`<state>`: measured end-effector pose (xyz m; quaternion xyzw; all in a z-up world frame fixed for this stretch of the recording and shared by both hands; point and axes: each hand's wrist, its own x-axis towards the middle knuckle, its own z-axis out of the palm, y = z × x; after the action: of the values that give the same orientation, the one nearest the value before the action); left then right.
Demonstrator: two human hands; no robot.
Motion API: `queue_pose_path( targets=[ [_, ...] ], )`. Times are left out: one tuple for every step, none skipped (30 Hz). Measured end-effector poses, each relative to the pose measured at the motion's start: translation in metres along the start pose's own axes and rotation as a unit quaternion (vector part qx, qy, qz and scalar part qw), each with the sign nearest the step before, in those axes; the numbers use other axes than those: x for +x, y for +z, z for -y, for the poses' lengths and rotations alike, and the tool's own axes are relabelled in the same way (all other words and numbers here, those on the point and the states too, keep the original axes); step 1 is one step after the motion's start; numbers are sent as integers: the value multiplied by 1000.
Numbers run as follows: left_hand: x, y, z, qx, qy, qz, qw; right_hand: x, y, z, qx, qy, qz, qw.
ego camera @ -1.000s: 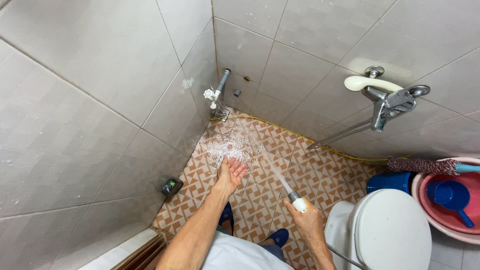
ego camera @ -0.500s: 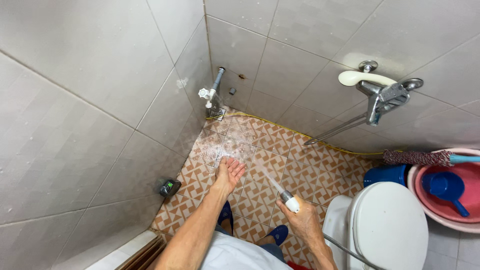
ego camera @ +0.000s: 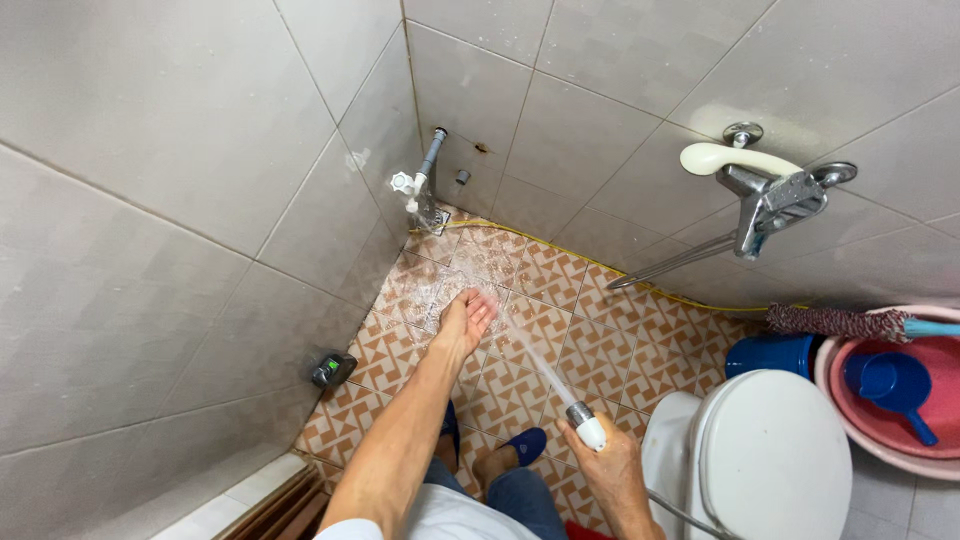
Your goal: The person uses a handheld bidet sprayer to wash their hands and then sweeps water into a floor drain using a small broom.
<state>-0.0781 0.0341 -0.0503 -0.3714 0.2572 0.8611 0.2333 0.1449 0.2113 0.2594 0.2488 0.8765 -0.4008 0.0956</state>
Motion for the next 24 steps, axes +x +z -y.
queue_pose_path(
  targets=[
    [11,7,9,-17,5,-7,1000,2,0,0,-1,9,4,1000],
    [22,15,18,-32,10,-13,999,5,0,1,-1,19,8,1000],
    [33,22,24,-48,15,-20,999,8,1,3,-36,2,0,999],
    [45,29,29,-57,35,-17,998,9,0,4,-72,-14,-8,997],
    [55,37,31,-66,55,-14,996,11,-2,5,-108,-30,-15,994],
    [62,44,35,-75,75,-12,994,14,-4,6,-104,-10,-5,995],
    [68,49,40,-28,82,-58,995,19,-7,7,-99,9,4,995],
    [75,54,39,20,92,-102,990,26,-10,9,-92,25,13,995],
    [81,58,38,68,101,-147,982,30,-15,9,-69,5,12,998],
    [84,56,37,78,103,-143,981,32,-17,8,-45,-14,14,999],
    [88,54,34,88,106,-140,981,36,-18,6,-21,-32,16,999],
    [89,51,33,97,107,-138,980,40,-18,3,-13,-21,35,999],
    [89,47,31,106,109,-136,979,45,-19,-1,-5,-10,55,998],
    [88,45,29,116,109,-134,978,50,-19,-5,2,2,73,997],
    [86,43,25,125,109,-131,977,54,-17,-8,17,10,57,998],
    [83,40,17,122,95,-132,979,59,-14,-11,32,18,40,999],
    [74,37,5,119,81,-132,981,64,-12,-13,47,26,22,998],
    [64,34,-9,118,66,-133,982,69,-10,-14,28,33,39,998],
    [57,32,-26,179,80,-138,971,75,-8,-16,10,39,55,998],
    [52,28,-42,242,91,-142,955,79,-5,-19,-9,49,70,996],
    [52,24,-57,304,101,-145,936,86,-1,-22,-6,43,59,997],
    [59,21,-72,278,107,-157,941,92,5,-26,-3,37,46,998],
    [70,15,-87,253,114,-169,946,98,11,-30,0,31,34,999],
    [86,8,-104,227,120,-180,950,104,16,-35,-2,35,33,999]
  ],
)
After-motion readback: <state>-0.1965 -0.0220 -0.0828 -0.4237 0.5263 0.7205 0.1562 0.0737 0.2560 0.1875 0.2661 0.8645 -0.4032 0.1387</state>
